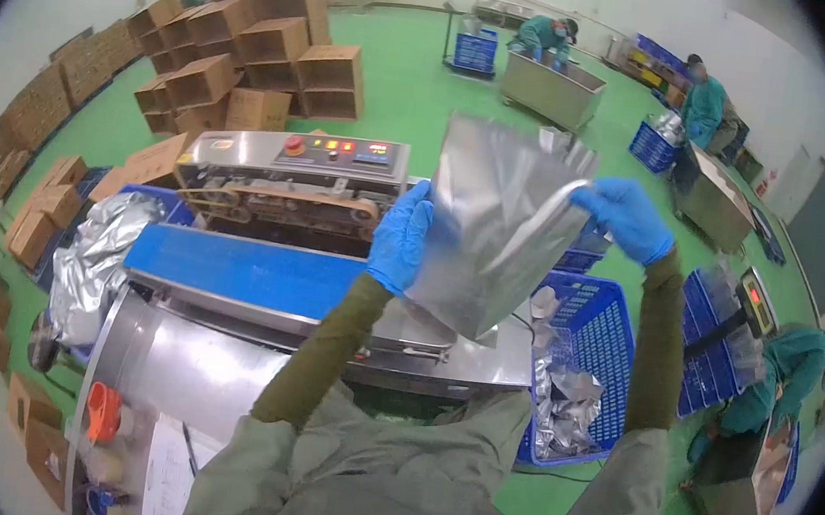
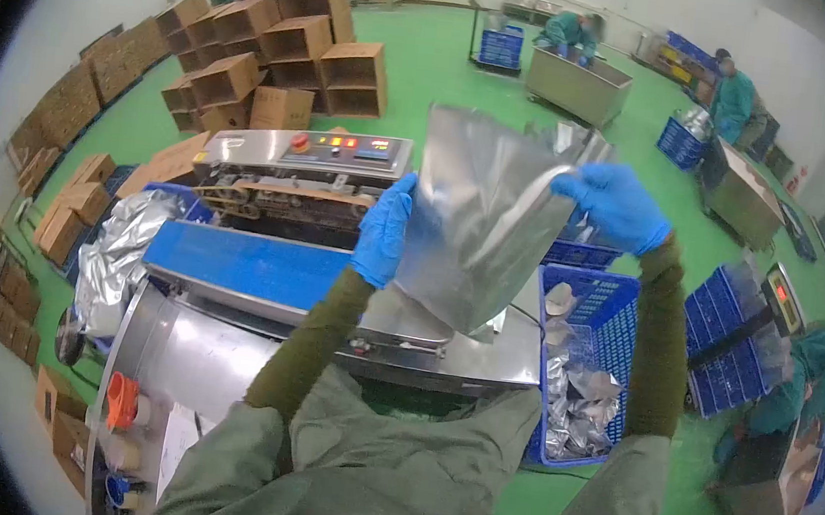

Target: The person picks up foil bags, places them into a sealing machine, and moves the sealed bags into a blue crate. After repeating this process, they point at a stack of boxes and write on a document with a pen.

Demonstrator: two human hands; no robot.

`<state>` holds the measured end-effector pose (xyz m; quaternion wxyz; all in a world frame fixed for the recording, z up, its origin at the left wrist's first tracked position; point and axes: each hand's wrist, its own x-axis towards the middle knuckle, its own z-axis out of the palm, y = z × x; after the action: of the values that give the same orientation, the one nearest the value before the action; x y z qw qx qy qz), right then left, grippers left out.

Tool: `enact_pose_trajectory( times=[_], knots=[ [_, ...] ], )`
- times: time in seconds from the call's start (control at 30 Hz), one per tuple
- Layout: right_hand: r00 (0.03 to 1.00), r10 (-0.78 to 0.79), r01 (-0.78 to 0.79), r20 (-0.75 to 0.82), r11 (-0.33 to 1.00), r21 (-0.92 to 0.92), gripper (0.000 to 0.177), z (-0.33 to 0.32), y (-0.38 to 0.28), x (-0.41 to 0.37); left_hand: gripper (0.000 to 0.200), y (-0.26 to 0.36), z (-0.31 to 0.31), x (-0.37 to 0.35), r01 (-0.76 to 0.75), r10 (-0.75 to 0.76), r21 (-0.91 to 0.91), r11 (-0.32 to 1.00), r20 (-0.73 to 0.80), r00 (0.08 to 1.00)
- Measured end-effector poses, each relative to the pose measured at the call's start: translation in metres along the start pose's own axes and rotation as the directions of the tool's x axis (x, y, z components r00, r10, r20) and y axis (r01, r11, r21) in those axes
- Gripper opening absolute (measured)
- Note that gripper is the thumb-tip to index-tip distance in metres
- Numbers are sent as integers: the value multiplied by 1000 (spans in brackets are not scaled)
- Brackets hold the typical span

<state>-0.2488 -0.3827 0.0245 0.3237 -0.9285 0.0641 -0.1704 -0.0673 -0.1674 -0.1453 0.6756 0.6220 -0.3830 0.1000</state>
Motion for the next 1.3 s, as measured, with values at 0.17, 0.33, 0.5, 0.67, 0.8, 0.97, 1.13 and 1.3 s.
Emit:
enact_pose_trajectory(
  times=[0.17, 0.33, 0.5, 0.67, 0.8, 0.97, 1.13, 1.3],
  knots=[
    [982, 55, -11, -182, 972, 235, 21, 73, 21, -24, 26, -4, -12, -17, 163, -161, 5, 987, -143, 977],
    [981, 189, -171, -39, 945, 279, 18, 114, 65, -42, 4, 10, -31, -16, -127, 129, 21, 992, -152, 980],
    [933, -186, 257, -309, 944, 209, 25, 132, 59, -37, 9, 17, -50, -34, -124, 109, -50, 991, -230, 967],
    [971, -93, 175, -221, 905, 388, 28, 149, 55, -24, 27, -13, -55, -14, 89, -61, -166, 982, 165, 984],
    [893, -55, 243, -446, 894, 377, 31, 163, 65, -15, 33, 2, -64, 0, 340, -309, -10, 940, 391, 867],
    [981, 156, -57, -117, 804, 592, 39, 174, 79, -5, 34, -60, -47, -6, 585, -520, -348, 732, 270, 811],
    [945, 326, -218, -23, 683, 697, 41, 183, 90, 2, 26, -95, -33, -1, 679, -622, -574, 458, 339, 706],
    [863, 486, -418, 137, 535, 734, 35, 209, 100, -9, 28, -132, -40, -30, 811, -762, -370, 452, 313, 567]
  ],
)
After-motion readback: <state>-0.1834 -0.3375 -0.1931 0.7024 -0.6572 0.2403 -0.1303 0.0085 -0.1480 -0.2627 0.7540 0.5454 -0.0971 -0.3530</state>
